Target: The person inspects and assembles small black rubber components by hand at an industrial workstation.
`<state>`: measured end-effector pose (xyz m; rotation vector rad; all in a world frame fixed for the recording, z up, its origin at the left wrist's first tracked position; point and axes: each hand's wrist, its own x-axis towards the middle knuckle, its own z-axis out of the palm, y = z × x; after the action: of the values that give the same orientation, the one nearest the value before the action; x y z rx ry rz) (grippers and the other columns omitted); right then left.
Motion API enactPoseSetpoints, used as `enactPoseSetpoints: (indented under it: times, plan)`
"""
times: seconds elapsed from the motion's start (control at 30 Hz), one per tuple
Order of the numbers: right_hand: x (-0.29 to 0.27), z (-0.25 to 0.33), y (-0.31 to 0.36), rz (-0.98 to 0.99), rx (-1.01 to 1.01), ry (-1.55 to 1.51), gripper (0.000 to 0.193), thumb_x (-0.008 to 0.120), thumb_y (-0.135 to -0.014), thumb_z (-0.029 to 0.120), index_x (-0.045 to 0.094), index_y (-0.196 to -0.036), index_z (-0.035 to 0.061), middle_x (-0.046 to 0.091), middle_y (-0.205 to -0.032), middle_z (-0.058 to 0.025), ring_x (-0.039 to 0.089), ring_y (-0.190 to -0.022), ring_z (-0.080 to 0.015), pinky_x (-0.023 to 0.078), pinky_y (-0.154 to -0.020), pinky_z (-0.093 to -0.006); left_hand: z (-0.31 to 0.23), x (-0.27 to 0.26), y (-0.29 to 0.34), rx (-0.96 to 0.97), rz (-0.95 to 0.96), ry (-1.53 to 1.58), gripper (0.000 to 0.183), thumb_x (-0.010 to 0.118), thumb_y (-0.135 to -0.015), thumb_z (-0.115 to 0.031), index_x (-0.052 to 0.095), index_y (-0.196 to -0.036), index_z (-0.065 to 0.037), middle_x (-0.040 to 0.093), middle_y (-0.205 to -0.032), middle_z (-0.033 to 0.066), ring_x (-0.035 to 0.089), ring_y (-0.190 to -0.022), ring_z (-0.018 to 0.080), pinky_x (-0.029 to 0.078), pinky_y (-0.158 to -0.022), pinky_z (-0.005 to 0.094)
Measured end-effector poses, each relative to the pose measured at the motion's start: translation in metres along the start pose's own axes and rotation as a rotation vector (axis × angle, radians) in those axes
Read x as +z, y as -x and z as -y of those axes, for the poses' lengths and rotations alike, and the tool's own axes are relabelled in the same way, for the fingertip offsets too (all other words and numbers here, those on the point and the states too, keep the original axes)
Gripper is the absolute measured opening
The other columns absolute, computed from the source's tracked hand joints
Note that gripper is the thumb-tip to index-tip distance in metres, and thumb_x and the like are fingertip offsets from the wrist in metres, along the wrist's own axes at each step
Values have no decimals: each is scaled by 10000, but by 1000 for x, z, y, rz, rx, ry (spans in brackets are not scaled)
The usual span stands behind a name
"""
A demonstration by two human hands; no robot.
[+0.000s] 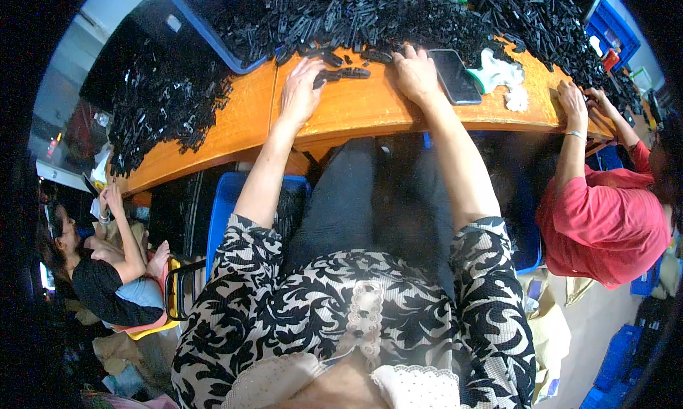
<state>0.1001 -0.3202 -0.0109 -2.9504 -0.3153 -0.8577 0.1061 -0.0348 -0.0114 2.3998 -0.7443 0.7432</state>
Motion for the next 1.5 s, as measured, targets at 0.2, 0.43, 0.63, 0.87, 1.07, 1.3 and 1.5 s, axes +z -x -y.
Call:
enactPoseSetpoints:
  times: [0.2, 0.43, 0.63, 0.87, 1.07, 1.3, 1.5]
  plan:
    - [-17, 11, 34, -94, -19, -229, 222, 688, -831, 149, 732, -1027, 56, 649, -1247, -135, 564, -1183, -347, 492, -993, -431, -19, -18, 17, -24, -80, 16, 319, 733, -843, -82, 633, -1143, -42, 667, -1139, 203, 612, -1147, 373, 485, -972, 415]
    - [-41, 24, 58, -273, -175, -237, 153, 677, -776, 81, 706, -925, 67, 690, -1179, -63, 630, -1075, -283, 531, -926, -369, -69, -35, 76, -446, -241, 970, 311, 653, -962, -142, 610, -1193, 62, 696, -1087, 147, 690, -973, 214, 564, -860, 316]
    - [-40, 46, 78, -206, -156, -361, 95, 716, -825, 59, 642, -883, 72, 673, -893, -98, 639, -833, -304, 519, -727, -403, -116, -69, 106, -876, -14, 1815, 295, 552, -978, -72, 567, -1247, 49, 681, -1127, 213, 707, -959, 333, 615, -833, 398]
    - [-58, 66, 76, -219, -211, -446, 135, 709, -840, 59, 653, -962, 38, 634, -844, -117, 631, -799, -306, 513, -696, -389, -123, -75, 118, -948, 51, 1977, 365, 547, -962, -67, 542, -1302, 66, 664, -1176, 229, 673, -1053, 393, 599, -886, 438]
    - [-131, 136, 109, -472, -184, -794, 109, 743, -816, -7, 686, -908, 1, 679, -826, -119, 628, -696, -247, 500, -645, -325, -129, -70, 120, -872, -42, 1929, 249, 565, -973, -100, 632, -1192, -2, 689, -1127, 136, 677, -1052, 250, 540, -944, 386]
    - [-144, 163, 130, -565, -223, -572, 256, 780, -714, -46, 689, -949, 2, 666, -818, -116, 639, -709, -262, 522, -624, -329, -141, -77, 120, -740, 42, 1920, 281, 573, -972, -82, 618, -1238, -6, 676, -1204, 118, 624, -1145, 198, 486, -1012, 377]
    - [-146, 159, 133, -523, -213, -514, 265, 774, -713, -44, 680, -958, -1, 658, -822, -119, 637, -703, -262, 522, -613, -334, -145, -77, 120, -785, 35, 1886, 281, 569, -971, -75, 616, -1238, -1, 673, -1211, 123, 635, -1126, 201, 501, -996, 374]
